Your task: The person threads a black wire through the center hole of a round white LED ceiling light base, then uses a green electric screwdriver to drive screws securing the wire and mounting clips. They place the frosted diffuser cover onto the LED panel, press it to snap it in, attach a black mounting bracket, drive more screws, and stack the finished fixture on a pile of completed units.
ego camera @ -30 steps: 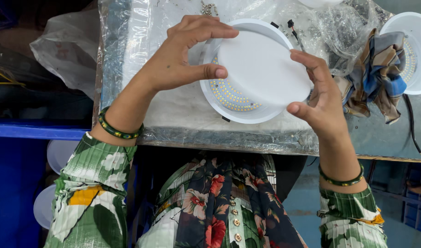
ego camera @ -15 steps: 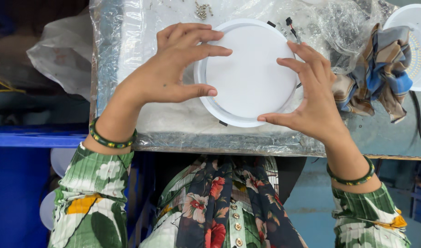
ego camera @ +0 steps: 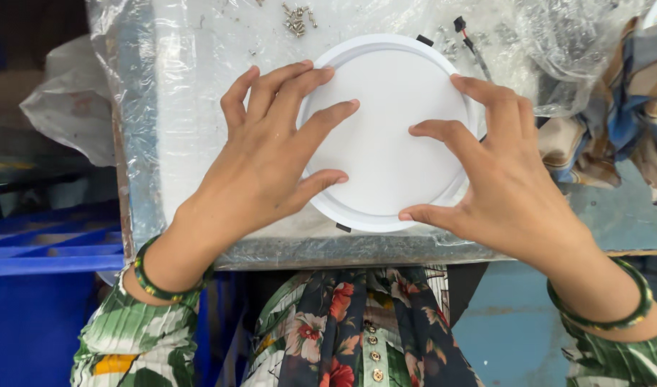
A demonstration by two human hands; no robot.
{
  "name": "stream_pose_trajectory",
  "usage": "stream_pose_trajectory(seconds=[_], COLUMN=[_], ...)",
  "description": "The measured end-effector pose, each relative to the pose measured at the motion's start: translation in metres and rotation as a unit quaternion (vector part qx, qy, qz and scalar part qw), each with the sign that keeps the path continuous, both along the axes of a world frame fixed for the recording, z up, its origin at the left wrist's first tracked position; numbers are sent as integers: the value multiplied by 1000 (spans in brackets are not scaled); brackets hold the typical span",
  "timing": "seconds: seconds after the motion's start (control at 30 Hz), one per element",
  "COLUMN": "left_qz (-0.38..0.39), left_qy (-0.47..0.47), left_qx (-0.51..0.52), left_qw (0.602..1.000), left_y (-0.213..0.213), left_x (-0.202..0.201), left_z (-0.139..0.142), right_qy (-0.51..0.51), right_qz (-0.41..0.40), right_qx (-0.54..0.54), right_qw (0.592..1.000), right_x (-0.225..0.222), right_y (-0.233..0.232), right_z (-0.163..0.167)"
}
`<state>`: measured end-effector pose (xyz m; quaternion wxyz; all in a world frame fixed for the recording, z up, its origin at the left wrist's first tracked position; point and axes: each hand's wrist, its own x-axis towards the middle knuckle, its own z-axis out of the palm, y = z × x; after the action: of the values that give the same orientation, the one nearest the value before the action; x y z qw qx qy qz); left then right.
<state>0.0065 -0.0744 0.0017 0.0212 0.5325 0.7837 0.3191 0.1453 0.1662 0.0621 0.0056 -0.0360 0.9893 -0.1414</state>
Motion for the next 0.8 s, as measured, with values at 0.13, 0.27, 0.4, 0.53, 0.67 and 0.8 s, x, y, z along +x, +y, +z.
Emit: stream_pose_trajectory(seconds=[0.13, 0.27, 0.4, 0.53, 0.67, 0.8], left_qz=[0, 3, 11, 29, 37, 33], left_qy=[10, 3, -12, 3, -2, -10], left_qx=[-21, -31, -32, -16, -4, -13], left_qw=[1000, 1000, 999, 999, 999, 999], left_y=[3, 4, 7, 10, 9, 7], left_x=[2, 2, 3, 1, -2, -2], left_z=[1, 0, -1, -3, -5, -4], right_qy=[-19, -10, -1, 31, 42, 39], right_qz=[-7, 4, 10, 19, 16, 17], right_qx=[0, 12, 9, 13, 13, 24], right_qw=[1000, 1000, 1000, 999, 999, 999], right_x=[-3, -6, -6, -5, -4, -3], right_y=[0, 2, 3, 2, 2, 6], right_z=[1, 0, -2, -4, -8, -8])
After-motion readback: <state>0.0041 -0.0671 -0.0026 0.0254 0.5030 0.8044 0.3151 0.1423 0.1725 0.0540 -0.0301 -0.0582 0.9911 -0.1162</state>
